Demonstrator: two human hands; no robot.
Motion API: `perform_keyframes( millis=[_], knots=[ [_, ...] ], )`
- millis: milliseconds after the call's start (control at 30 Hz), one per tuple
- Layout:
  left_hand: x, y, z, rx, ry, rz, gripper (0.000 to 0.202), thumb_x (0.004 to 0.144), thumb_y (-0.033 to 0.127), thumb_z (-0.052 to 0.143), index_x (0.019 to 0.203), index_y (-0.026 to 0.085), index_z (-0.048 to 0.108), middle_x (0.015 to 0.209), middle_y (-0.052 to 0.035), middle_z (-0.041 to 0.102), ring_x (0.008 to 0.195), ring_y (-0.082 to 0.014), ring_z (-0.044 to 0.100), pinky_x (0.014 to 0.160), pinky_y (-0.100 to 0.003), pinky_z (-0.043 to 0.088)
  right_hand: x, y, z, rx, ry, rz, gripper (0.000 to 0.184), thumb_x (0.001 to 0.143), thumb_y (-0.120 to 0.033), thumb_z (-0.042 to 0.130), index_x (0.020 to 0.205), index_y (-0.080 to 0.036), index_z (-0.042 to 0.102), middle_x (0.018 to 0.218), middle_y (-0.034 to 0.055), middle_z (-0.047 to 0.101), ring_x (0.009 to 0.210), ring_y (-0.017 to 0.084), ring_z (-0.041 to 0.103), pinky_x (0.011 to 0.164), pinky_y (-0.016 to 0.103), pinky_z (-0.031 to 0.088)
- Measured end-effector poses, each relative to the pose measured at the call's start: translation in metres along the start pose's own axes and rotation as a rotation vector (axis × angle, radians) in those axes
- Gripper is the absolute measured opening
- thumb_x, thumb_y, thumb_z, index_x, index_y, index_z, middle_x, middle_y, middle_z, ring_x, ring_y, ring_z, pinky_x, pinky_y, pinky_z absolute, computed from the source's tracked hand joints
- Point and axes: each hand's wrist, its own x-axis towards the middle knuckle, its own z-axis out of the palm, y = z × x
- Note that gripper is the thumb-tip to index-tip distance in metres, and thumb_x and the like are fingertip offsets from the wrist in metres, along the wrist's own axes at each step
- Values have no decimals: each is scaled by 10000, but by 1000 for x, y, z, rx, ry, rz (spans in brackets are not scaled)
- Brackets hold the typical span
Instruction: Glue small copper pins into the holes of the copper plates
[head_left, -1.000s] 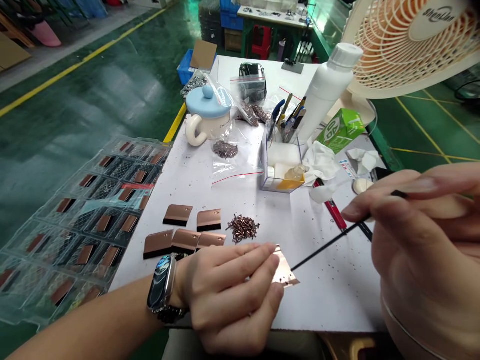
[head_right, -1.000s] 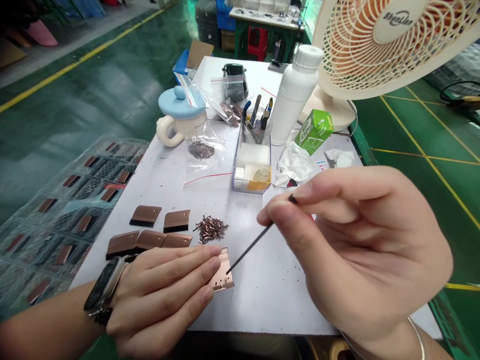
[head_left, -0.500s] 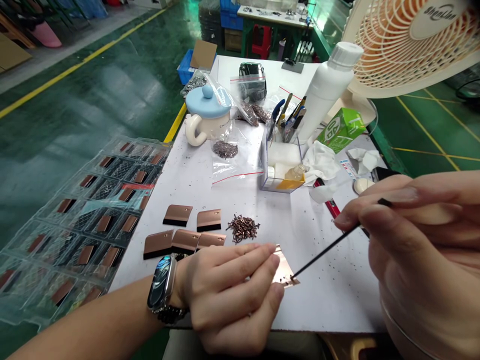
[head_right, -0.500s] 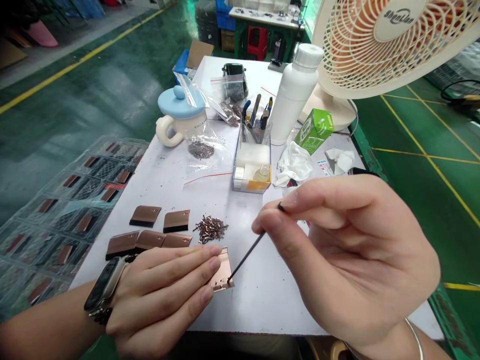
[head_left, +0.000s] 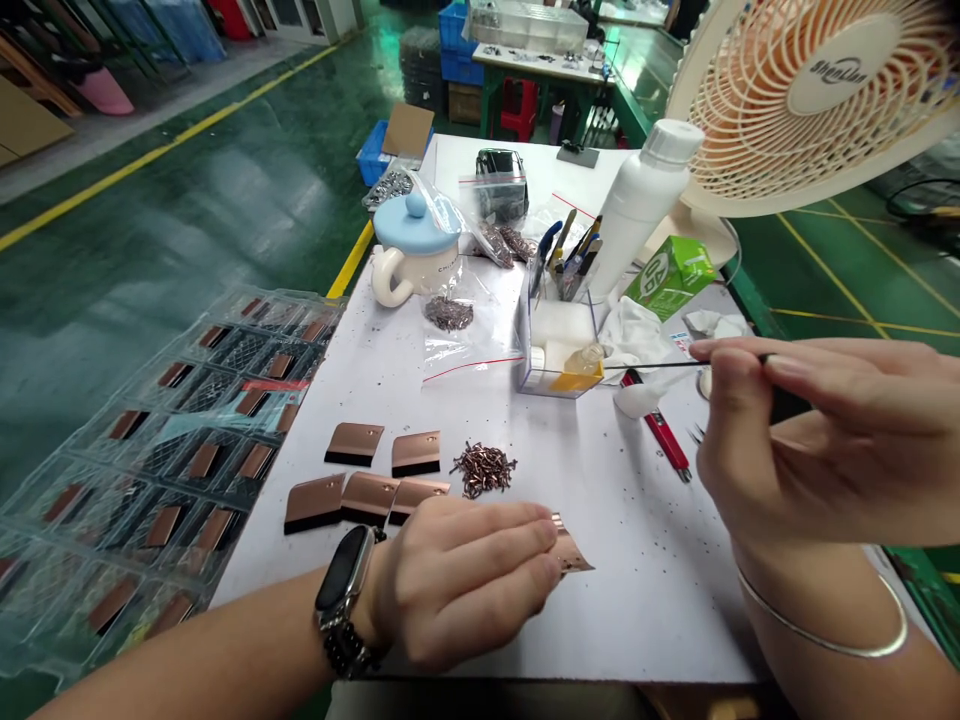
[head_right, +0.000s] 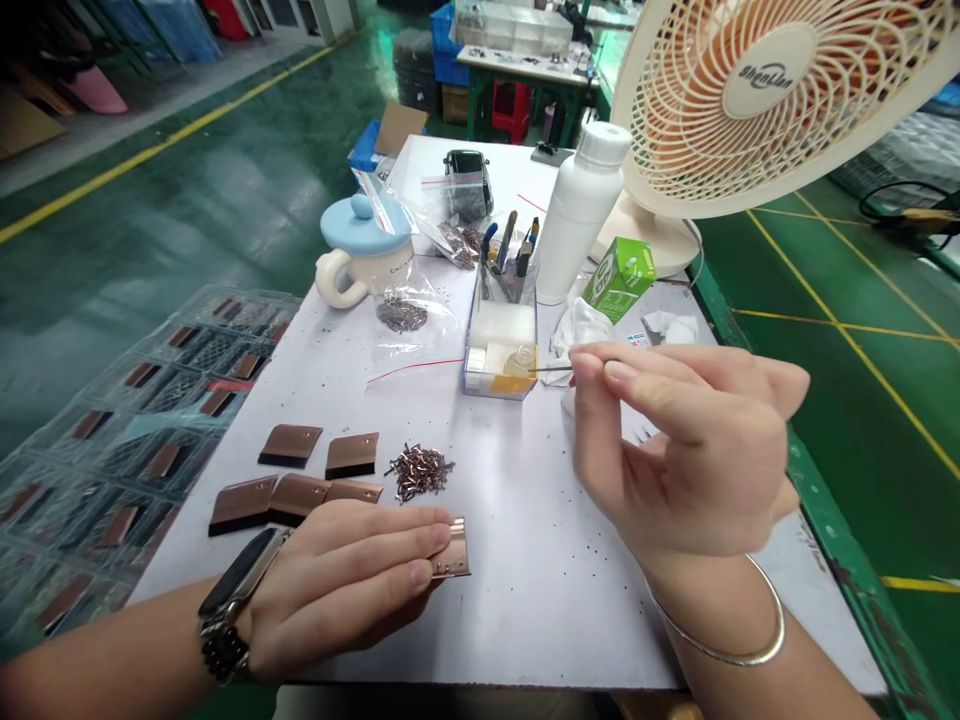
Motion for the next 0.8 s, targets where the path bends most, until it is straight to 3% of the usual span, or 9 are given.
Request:
perform_keyframes(
  millis=[100, 167, 267, 333, 400, 533, 600, 700, 800],
  knots=[
    [1, 5, 2, -57, 41, -110, 144, 784, 57, 672, 921, 51, 627, 845, -137, 764, 871, -191, 732, 892, -231, 576, 9, -4, 18, -34, 255, -86, 311, 727, -100, 699, 937, -301, 588, 772, -9, 686, 731, 262, 673, 612, 413, 465],
    [1, 5, 6, -79, 71, -136, 195, 758, 40, 682, 940, 60, 614, 825, -128, 762, 838, -183, 736, 872, -222, 580, 13, -8, 29, -29, 255, -72, 262, 752, -98, 679, 913, -280, 582, 752, -17, 688, 692, 238, 675, 609, 399, 470],
    [-1, 7, 11, -144, 106, -227, 265, 734, 3, 668, 968, 106, 596, 819, -102, 762, 780, -160, 737, 777, -206, 605, 19, -16, 34, -171, 94, -28, 190, 812, -200, 661, 972, -257, 576, 866, 17, 702, 694, 244, 660, 691, 455, 456],
    [-2, 9, 14, -219, 165, -348, 287, 726, -11, 660, 969, 130, 599, 805, -84, 757, 726, -157, 733, 708, -206, 616, 22, -25, 28, -201, -82, 2, 376, 831, -282, 658, 1173, -236, 508, 1115, 91, 654, 795, 275, 647, 768, 502, 437],
    [-3, 14, 16, -294, 227, -489, 277, 724, -2, 671, 954, 142, 613, 790, -72, 747, 688, -162, 725, 672, -221, 624, 23, -35, 14, -79, -213, -8, 551, 822, -318, 668, 1298, -219, 409, 1279, 133, 557, 921, 296, 620, 802, 493, 430],
    [-4, 21, 21, -355, 293, -684, 212, 724, 41, 700, 892, 147, 627, 742, -54, 726, 633, -158, 711, 598, -204, 617, 6, -48, -8, 241, -479, -146, 288, 823, -224, 658, 1090, -195, 553, 1062, 75, 650, 894, 236, 597, 751, 420, 407],
    [-4, 22, 22, -356, 289, -708, 191, 721, 48, 701, 872, 142, 632, 713, -49, 719, 603, -152, 702, 555, -185, 602, -9, -51, -9, 384, -554, -108, 173, 826, -149, 634, 989, -168, 577, 928, 61, 661, 804, 193, 574, 703, 389, 400],
    [-4, 20, 23, -337, 269, -713, 191, 719, 48, 702, 868, 147, 635, 701, -38, 715, 600, -147, 701, 545, -178, 596, -28, -56, -1, 535, -514, 2, 153, 820, -84, 598, 952, -157, 574, 821, 46, 652, 729, 158, 548, 631, 346, 397],
    [-5, 19, 24, -330, 258, -681, 213, 723, 48, 702, 893, 157, 635, 728, -38, 724, 628, -150, 708, 582, -191, 607, -37, -60, 5, 549, -461, 23, 158, 822, -70, 577, 949, -164, 579, 781, 35, 660, 696, 146, 549, 601, 330, 398]
  ],
)
